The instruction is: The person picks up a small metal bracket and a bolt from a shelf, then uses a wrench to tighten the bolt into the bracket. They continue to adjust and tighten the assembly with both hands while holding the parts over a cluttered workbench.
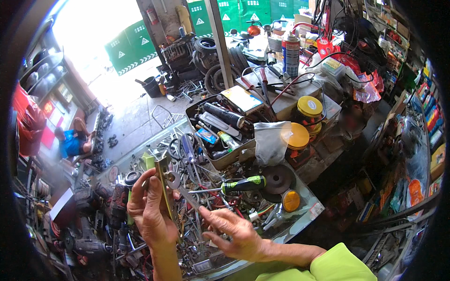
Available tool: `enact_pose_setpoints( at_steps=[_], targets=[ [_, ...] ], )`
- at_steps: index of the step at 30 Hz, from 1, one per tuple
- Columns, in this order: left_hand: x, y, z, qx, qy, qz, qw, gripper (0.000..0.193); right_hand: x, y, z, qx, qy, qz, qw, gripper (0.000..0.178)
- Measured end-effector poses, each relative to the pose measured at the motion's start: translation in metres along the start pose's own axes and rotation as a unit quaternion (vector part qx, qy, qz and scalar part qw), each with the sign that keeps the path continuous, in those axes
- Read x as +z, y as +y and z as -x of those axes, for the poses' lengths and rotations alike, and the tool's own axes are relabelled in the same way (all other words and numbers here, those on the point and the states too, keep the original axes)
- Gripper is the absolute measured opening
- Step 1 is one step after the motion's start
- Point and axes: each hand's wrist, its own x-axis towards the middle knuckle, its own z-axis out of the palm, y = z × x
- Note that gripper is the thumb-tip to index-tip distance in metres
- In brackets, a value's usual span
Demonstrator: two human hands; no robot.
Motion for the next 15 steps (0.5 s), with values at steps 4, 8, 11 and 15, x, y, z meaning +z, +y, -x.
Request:
enact_pose_setpoints(
  at_steps=[4, 8, 11, 15],
  targets=[
    [-0.009, 0.008, -0.009, -0.157, -0.070, 0.089, 0.981, 0.019, -0.037, 0.021, -0.014, 0.072, -0.038, -0.069, 0.994, 0.050],
    [-0.019, 0.015, -0.015, -0.253, -0.149, 0.108, 0.950, 0.018, -0.081, 0.021, -0.032, 0.188, -0.054, -0.167, 0.966, 0.048],
    [-0.021, 0.018, -0.016, -0.219, -0.301, 0.044, 0.927, 0.015, -0.114, 0.023, -0.041, 0.192, -0.012, -0.189, 0.963, 0.037],
    [-0.008, 0.024, -0.006, -0.206, -0.298, -0.086, 0.928, 0.016, -0.132, 0.002, -0.049, 0.045, 0.008, -0.116, 0.992, 0.025]
  ],
)
